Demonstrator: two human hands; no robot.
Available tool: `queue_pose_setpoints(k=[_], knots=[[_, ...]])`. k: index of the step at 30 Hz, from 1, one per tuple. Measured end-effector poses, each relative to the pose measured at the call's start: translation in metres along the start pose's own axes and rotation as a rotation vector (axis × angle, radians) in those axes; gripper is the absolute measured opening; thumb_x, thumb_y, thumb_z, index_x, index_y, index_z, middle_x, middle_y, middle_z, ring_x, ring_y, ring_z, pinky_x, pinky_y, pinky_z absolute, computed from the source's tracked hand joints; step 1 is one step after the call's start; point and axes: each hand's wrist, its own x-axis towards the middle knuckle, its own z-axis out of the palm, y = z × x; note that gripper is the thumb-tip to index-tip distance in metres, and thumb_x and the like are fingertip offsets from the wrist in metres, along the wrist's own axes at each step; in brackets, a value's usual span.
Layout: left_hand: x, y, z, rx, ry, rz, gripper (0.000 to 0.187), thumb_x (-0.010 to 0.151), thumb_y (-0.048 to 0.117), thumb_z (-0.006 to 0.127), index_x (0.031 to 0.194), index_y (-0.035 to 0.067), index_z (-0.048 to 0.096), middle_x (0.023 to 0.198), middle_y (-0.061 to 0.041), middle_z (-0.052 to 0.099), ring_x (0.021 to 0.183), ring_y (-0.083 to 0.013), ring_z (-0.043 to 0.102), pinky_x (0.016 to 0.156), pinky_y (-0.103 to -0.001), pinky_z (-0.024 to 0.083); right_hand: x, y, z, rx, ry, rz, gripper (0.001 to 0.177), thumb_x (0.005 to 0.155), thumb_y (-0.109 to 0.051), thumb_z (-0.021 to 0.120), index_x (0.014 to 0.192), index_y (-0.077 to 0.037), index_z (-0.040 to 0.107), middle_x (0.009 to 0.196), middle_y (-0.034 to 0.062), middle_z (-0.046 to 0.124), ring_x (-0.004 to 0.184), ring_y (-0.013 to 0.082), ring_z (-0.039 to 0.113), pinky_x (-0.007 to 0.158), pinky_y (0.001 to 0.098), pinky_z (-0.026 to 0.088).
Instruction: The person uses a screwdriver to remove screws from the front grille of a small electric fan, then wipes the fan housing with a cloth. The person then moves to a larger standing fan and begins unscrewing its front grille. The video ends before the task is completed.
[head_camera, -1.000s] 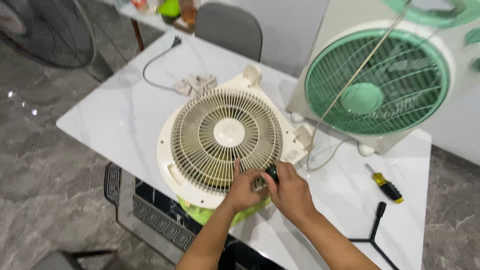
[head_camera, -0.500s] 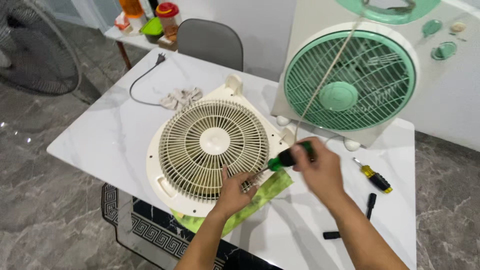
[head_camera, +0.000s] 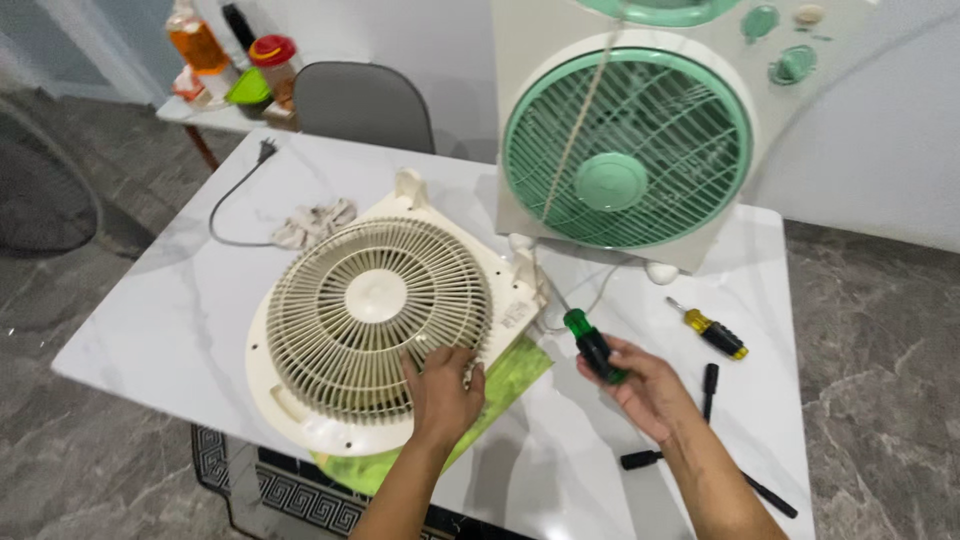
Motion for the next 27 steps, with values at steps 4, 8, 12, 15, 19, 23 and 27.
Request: queue_pose_setpoints(k=[4,8,12,15,19,23,27], knots=[[0.003,0.02,0.005,0.107,0.039,-0.01,0.02,0.082,0.022,0.071,0.098,0.01,0.075,0.098,-0.007,0.067,0.105,-0.0285,0.061,0.117,-0.069,0.016,0.004,0.005,-0.034,-0.063,0.037,0.06,0.054,0.082,0.006,0.054,0.135,0.012,0.05,0.119,0.0291,0.066,0.109,0.0368,0.068,0.1,0.046,0.054],[0.01,0.046,0.023,0.149,-0.01,0.054,0.021,0.081,0.022,0.071,0.099,0.011,0.075,0.1,-0.008,0.065,0.105,-0.0276,0.059,0.113,-0.07,0.017,0.017,0.016,-0.068,-0.404,0.228,0.031,0.062,0.082,0.007,0.064,0.142,0.002,0.053,0.115,0.0203,0.062,0.105,0.0301,0.066,0.092,0.042,0.055],[0.016,0.078,0.058,0.085,-0.138,0.159,0.024,0.08,0.021,0.071,0.102,0.013,0.076,0.105,-0.008,0.065,0.11,-0.0285,0.057,0.115,-0.066,0.018,0.025,0.022,-0.097,-0.782,0.461,-0.014,0.065,0.076,0.002,0.071,0.139,-0.008,0.06,0.12,0.0112,0.069,0.104,0.0262,0.069,0.085,0.0394,0.057],[0.017,0.101,0.089,0.013,-0.18,0.241,0.023,0.084,0.022,0.071,0.102,0.009,0.076,0.107,-0.01,0.065,0.114,-0.0321,0.054,0.114,-0.065,0.021,0.028,0.025,-0.111,-1.106,0.579,-0.052,0.067,0.076,-0.005,0.072,0.141,-0.01,0.056,0.121,0.0137,0.07,0.1,0.0298,0.075,0.085,0.0397,0.061],[0.018,0.125,0.127,-0.054,-0.313,0.212,0.025,0.086,0.021,0.07,0.107,0.009,0.074,0.112,-0.01,0.064,0.117,-0.0311,0.052,0.115,-0.062,0.023,0.033,0.024,-0.121,-1.51,0.635,-0.16,0.061,0.077,-0.013,0.074,0.136,-0.009,0.059,0.126,0.02,0.064,0.113,0.0376,0.065,0.097,0.0437,0.054],[0.019,0.138,0.147,-0.083,-0.379,0.209,0.027,0.086,0.02,0.07,0.11,0.008,0.073,0.115,-0.011,0.063,0.119,-0.0312,0.051,0.114,-0.06,0.025,0.038,0.019,-0.117,-1.59,0.622,-0.026,0.054,0.079,-0.014,0.072,0.132,-0.008,0.059,0.126,0.0188,0.062,0.115,0.0383,0.064,0.099,0.0453,0.053],[0.021,0.145,0.158,-0.086,-0.388,0.212,0.029,0.086,0.02,0.07,0.112,0.008,0.072,0.117,-0.011,0.063,0.12,-0.0318,0.051,0.113,-0.058,0.027,0.037,0.013,-0.114,-1.57,0.59,-0.01,0.05,0.082,-0.015,0.071,0.13,-0.009,0.06,0.123,0.019,0.062,0.117,0.0376,0.063,0.099,0.0456,0.053]])
